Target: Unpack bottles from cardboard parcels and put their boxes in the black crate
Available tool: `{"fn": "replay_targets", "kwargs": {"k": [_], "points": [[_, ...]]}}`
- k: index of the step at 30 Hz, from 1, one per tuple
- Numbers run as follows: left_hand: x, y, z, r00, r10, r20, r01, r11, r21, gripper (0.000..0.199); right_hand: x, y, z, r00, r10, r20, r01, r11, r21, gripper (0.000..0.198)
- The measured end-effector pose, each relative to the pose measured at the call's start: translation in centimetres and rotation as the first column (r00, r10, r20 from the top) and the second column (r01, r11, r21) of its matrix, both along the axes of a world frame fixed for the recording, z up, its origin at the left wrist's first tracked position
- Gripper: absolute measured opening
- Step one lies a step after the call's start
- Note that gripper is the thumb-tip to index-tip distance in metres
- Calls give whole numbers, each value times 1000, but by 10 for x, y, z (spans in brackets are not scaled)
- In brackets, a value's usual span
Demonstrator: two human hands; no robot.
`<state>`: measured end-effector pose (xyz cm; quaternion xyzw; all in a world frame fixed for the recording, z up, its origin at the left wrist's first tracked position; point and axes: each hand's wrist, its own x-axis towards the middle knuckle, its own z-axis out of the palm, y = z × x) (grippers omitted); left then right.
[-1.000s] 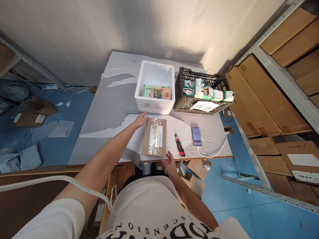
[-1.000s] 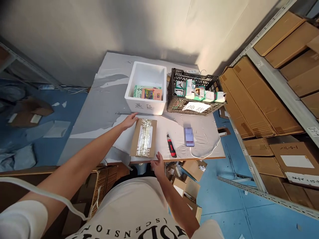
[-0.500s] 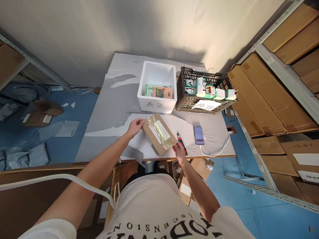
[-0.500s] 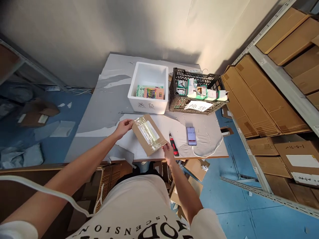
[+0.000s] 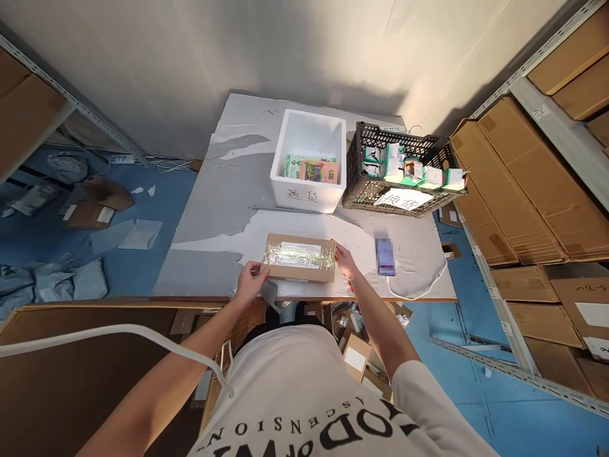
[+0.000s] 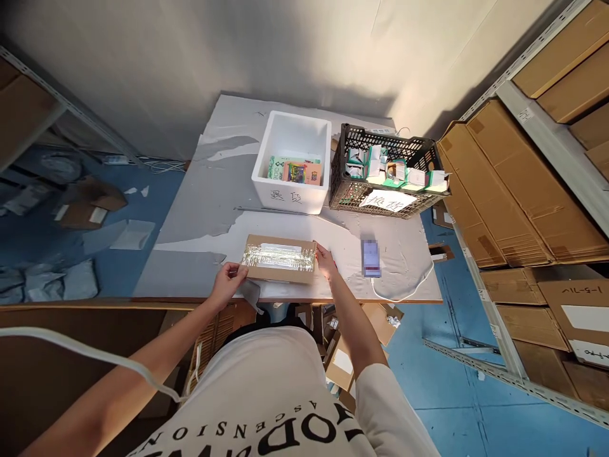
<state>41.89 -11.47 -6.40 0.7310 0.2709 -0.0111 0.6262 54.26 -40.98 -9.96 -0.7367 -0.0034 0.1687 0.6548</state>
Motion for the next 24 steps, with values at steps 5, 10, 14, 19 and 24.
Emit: {"fn": "replay_targets", "kwargs": {"k": [5,10,14,19,24], "points": [[5,5,7,991,-131,-26,130,897,423,46,-19,-22,-4,992,-129,15,125,924,-361,54],[27,-5,30,829,-557,46,333,558,760,71,-60,-51,-8,984,-137,-110,-13,569,-822,81],[46,-25,40,626,-772,-112,486,274,830,103,-71,-54,-9,973,-108,-203,-135,449,-883,73],[53,-41,34,615,-765,-190,496,188,848,126,-76,-65,11,981,-46,-188,-73,811,-581,68],[50,-43,31,641,-742,-198,496,202,845,123,-99,-73,43,974,-33,-223,33,999,-6,73]]}}
